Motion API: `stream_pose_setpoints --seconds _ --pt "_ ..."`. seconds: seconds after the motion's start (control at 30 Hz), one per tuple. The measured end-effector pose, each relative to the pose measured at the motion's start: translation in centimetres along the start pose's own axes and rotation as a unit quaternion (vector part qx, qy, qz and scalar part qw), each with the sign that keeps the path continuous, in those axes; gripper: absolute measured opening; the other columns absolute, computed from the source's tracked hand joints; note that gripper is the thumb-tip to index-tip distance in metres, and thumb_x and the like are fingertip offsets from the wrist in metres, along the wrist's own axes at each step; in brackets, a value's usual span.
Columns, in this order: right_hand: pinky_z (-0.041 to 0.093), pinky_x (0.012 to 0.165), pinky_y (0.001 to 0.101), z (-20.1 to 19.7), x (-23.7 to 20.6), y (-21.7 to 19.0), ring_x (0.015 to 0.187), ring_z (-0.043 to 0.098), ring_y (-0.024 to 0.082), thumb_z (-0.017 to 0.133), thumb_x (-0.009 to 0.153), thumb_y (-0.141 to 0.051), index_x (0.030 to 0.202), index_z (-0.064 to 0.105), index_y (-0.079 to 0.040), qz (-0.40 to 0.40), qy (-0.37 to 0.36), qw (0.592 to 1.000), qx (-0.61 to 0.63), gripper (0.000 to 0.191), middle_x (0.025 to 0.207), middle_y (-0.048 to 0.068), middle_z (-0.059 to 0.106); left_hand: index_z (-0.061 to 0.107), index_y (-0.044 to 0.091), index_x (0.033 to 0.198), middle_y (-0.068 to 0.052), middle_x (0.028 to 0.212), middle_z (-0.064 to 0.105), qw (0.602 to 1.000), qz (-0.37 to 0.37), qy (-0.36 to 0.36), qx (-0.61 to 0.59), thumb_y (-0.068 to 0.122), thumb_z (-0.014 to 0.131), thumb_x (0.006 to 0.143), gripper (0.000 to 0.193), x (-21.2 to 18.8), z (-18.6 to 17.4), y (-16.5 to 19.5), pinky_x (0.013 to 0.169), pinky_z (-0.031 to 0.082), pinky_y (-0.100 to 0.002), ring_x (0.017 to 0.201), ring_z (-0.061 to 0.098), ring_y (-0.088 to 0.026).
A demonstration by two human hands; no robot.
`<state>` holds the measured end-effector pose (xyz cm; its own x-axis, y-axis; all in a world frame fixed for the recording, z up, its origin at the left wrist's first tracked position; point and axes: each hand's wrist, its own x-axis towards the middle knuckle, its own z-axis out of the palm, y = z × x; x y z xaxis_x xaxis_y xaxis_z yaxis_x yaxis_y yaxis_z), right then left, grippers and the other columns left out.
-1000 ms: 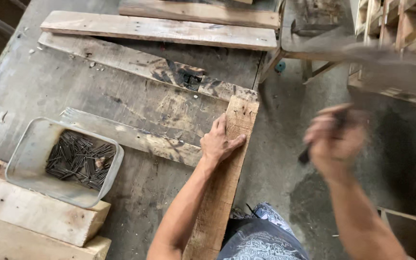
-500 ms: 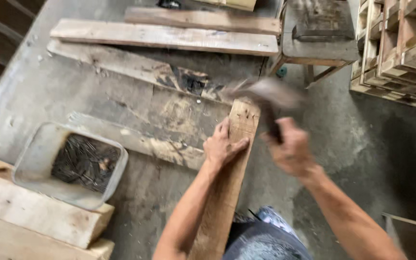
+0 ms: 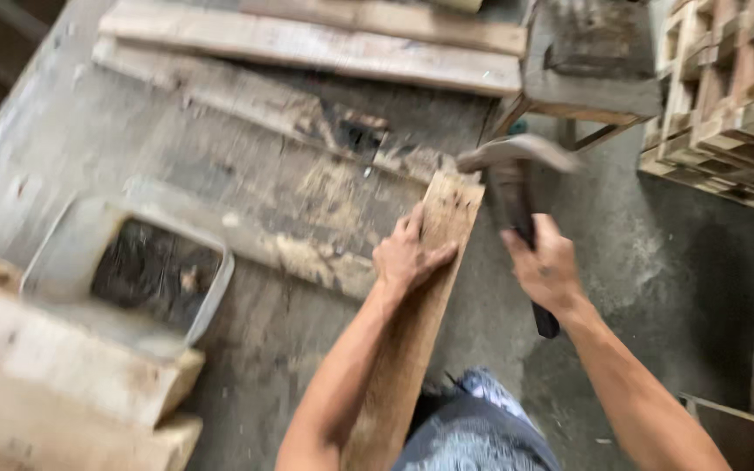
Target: The person uses a hammer to drive nails into a wooden plank on a workbench. They repeatedly position the plank, place nails, and strike them until flush. The person occasionally repositions the plank and continues hammering along its length.
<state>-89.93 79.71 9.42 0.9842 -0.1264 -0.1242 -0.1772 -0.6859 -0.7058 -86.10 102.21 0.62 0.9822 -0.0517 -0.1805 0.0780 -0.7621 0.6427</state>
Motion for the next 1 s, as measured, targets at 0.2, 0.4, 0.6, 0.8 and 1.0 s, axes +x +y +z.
stream_pose_setpoints --seconds 0.2,0.4,0.6,0.8,1.0 --pt "0.052 0.059 0.0309 -0.5 -0.2 2.2 0.063 0.059 0.017 0.057 0.114 -0.027 0.102 0.054 -0.008 -0.287 0.152 0.945 0.042 0.023 0.079 0.006 0.06 0.035 0.024 0.158 -0.013 0.14 0.058 0.999 -0.025 -0.032 0.002 0.074 0.07 0.07 0.107 -0.3 0.8 -0.4 0.083 0.057 -0.053 0.103 0.07 -0.043" --pt "0.05 0.054 0.0504 3.9 1.0 1.7 0.061 0.065 0.042 0.064 0.097 -0.038 0.099 0.053 -0.001 -0.139 -0.005 0.972 -0.192 0.039 0.068 0.021 0.066 0.038 0.027 0.158 -0.011 0.136 0.064 0.999 -0.003 -0.006 0.032 0.075 0.068 0.072 0.103 0.0 0.2 0.3 0.087 0.057 -0.054 0.105 0.071 -0.042" --pt "0.05 0.053 0.0474 -2.3 -1.6 -0.7 0.061 0.064 0.04 0.062 0.101 -0.036 0.1 0.052 0.002 -0.263 0.131 0.953 -0.069 0.039 0.07 0.023 0.062 0.034 0.026 0.155 -0.013 0.141 0.058 1.0 -0.011 -0.007 -0.003 0.08 0.071 0.069 0.108 -0.4 1.5 -0.3 0.086 0.056 -0.055 0.107 0.068 -0.044" --pt "0.048 0.055 0.0506 2.5 0.9 1.4 0.061 0.062 0.045 0.061 0.104 -0.034 0.113 0.052 0.005 -0.219 0.097 0.951 -0.197 0.041 0.07 0.024 0.061 0.033 0.027 0.158 -0.012 0.14 0.061 1.0 -0.016 -0.015 0.011 0.077 0.069 0.07 0.108 -0.7 1.6 -0.7 0.086 0.056 -0.055 0.104 0.07 -0.043" --pt "0.052 0.048 0.0432 -0.8 -0.3 -0.6 0.056 0.067 0.031 0.062 0.098 -0.037 0.104 0.055 -0.005 -0.086 -0.022 0.993 -0.084 0.033 0.068 0.013 0.065 0.032 0.026 0.159 -0.015 0.134 0.063 0.999 -0.014 -0.021 0.024 0.077 0.068 0.073 0.106 -0.8 0.3 0.2 0.084 0.056 -0.054 0.104 0.07 -0.044"
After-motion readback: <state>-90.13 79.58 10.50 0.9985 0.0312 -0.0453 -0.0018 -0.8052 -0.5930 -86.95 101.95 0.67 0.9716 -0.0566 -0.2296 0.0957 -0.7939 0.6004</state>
